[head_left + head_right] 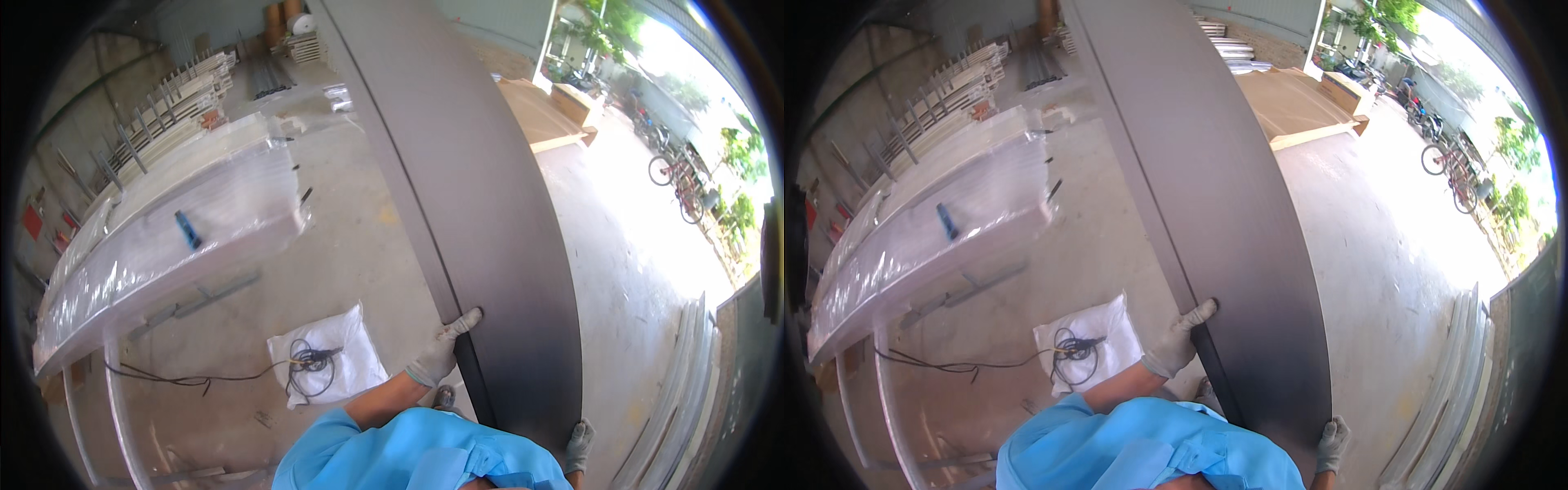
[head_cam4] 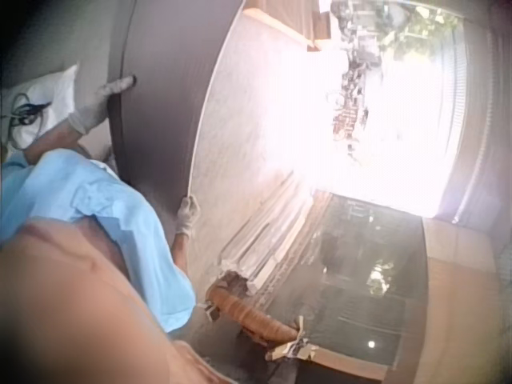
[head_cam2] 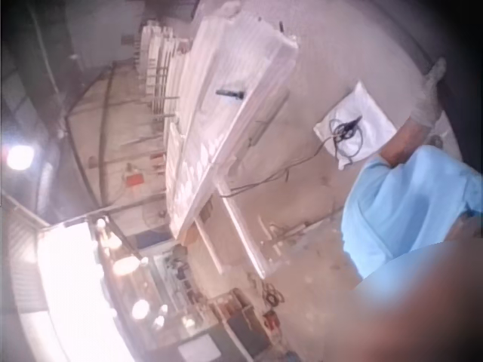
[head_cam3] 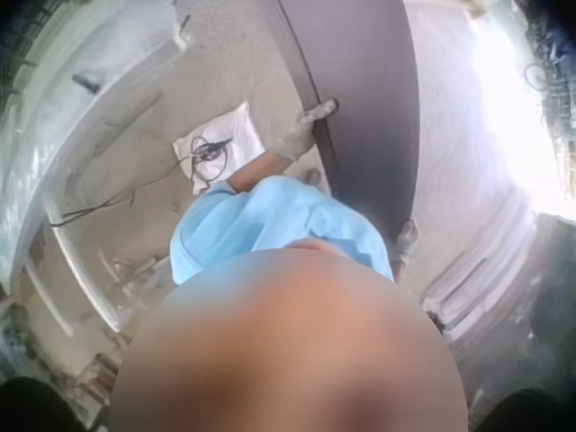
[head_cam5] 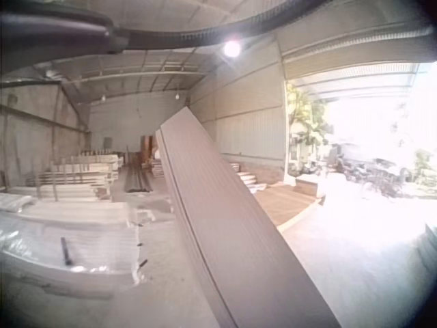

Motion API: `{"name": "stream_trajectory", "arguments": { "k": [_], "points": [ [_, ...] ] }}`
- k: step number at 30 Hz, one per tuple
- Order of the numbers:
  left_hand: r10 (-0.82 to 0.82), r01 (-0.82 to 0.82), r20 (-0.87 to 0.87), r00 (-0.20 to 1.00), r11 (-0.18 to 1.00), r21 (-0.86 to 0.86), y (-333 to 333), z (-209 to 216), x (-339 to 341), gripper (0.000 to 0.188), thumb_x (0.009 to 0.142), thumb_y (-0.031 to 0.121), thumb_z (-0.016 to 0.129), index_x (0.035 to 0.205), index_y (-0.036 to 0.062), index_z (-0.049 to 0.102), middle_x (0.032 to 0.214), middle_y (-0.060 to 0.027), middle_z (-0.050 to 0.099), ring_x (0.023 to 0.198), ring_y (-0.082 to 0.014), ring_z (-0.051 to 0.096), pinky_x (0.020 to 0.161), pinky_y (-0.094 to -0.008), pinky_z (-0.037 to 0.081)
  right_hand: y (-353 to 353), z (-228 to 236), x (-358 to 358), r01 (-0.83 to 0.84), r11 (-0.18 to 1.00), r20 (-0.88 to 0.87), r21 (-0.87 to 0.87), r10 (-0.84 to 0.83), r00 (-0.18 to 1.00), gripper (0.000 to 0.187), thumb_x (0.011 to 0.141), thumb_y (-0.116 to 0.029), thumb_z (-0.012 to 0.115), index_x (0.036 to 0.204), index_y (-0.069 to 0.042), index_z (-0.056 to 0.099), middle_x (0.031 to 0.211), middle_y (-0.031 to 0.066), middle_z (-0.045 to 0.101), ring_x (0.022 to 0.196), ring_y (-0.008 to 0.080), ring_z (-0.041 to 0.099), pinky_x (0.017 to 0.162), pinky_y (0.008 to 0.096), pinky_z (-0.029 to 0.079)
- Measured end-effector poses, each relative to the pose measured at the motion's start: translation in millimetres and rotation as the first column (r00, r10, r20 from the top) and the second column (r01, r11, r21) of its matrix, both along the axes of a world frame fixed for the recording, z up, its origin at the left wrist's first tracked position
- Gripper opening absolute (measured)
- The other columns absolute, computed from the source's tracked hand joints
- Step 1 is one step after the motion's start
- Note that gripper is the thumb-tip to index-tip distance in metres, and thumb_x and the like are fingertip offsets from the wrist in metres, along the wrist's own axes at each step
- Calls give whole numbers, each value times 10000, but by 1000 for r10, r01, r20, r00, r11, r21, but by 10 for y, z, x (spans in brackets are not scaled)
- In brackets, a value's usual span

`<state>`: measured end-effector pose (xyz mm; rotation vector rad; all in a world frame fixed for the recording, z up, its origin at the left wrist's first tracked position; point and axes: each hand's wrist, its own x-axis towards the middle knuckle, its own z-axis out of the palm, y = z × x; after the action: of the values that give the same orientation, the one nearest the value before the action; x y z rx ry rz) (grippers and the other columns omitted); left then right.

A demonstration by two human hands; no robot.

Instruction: The person applies a black edge tape to the long edge of a large gray panel using a blue utility knife to press and trim the tape. After finishing, they carry the panel and place it into a vertical rack with other panels.

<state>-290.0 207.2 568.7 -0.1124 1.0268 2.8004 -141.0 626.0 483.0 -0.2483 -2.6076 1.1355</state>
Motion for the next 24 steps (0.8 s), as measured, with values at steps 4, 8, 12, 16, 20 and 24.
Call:
{"name": "stream_trajectory", "arguments": {
  "k": [4,8,12,16,20,24],
  "points": [
    [8,-10,29,1000,997,72,-237,55,-1383,477,970,317,699,1260,-58,643,1197,-125,696,1131,-219,653,990,-358,518,68,-55,-1264,-34,999,59,-1,34,998,653,1008,-625,484,727,-36,462,632,-5,361,625,118,374,550,371,287],
    [17,-16,29,999,999,-44,-606,-89,-2776,463,988,308,674,1283,-48,639,1223,-125,692,1139,-201,648,1015,-333,507,-247,-370,-2633,138,984,-52,113,-133,990,616,1017,-575,499,732,-30,473,641,42,416,638,163,402,570,397,312],
    [-9,10,80,997,1000,-9,-1053,-363,-4017,460,993,290,662,1309,-43,629,1287,-137,670,1177,-207,634,1045,-339,501,-778,-532,-3909,206,961,-60,183,-198,978,591,1032,-536,482,733,-27,476,650,77,430,641,201,402,587,434,318],
    [-22,31,203,979,999,-39,-1564,-512,-5111,513,971,351,679,1327,-15,636,1362,-140,632,1263,-229,588,1086,-352,466,-1310,-488,-5107,78,977,61,196,-92,994,601,1050,-506,450,713,-8,449,630,85,362,626,189,338,569,451,280],
    [110,-45,191,975,947,-317,-2203,-582,-6221,637,921,440,728,1353,-15,616,1429,-146,583,1378,-246,480,1186,-364,330,-1938,-599,-6364,26,988,173,154,-53,984,634,1046,-522,442,712,16,428,644,111,281,621,165,302,549,452,254],
    [123,12,307,944,914,-406,-2707,-780,-7475,751,898,475,748,1402,-45,548,1443,-162,560,1399,-266,436,1216,-373,257,-2513,-736,-7779,7,988,216,154,-41,976,675,1029,-573,440,725,30,457,630,118,313,621,187,323,561,451,290]
  ]
}}
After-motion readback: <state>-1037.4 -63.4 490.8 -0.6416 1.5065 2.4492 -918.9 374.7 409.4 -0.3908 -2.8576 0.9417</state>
